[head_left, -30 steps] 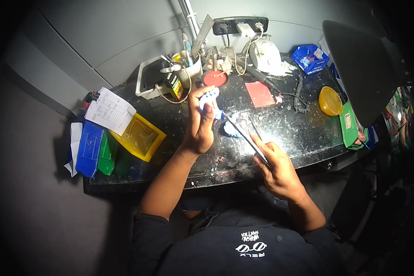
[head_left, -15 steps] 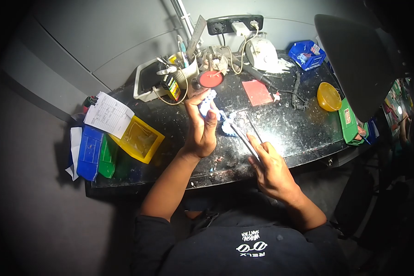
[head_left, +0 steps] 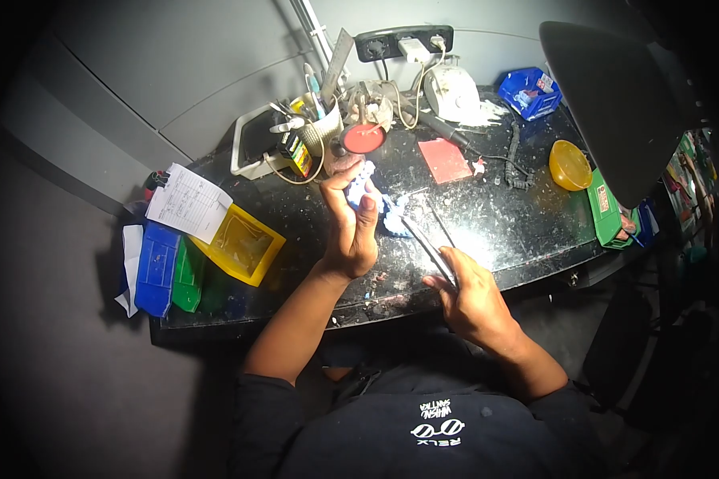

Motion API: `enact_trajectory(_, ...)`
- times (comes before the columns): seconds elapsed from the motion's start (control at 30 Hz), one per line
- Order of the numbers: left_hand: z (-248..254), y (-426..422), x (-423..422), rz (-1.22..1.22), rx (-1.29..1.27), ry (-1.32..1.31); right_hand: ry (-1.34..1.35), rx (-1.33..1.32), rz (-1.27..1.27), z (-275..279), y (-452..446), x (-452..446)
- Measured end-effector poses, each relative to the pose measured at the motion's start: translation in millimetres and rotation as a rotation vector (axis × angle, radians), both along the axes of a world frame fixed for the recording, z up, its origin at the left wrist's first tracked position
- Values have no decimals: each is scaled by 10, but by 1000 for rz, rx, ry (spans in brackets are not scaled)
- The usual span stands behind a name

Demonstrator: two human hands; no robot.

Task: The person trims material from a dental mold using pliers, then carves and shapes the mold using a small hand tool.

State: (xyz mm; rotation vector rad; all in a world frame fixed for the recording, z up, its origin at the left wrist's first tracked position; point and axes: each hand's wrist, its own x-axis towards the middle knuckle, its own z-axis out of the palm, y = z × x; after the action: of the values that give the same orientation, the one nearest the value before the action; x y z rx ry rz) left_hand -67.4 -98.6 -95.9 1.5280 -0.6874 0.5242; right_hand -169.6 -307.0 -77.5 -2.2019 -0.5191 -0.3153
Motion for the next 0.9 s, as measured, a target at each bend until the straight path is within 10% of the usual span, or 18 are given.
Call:
enact_trajectory(0.6,137,100,42,-135,-107,242,280,154,-247,167,-247,88)
enact_trajectory(0.9,313,145,99,-80,559,126,284,153,-228,194,-310,76)
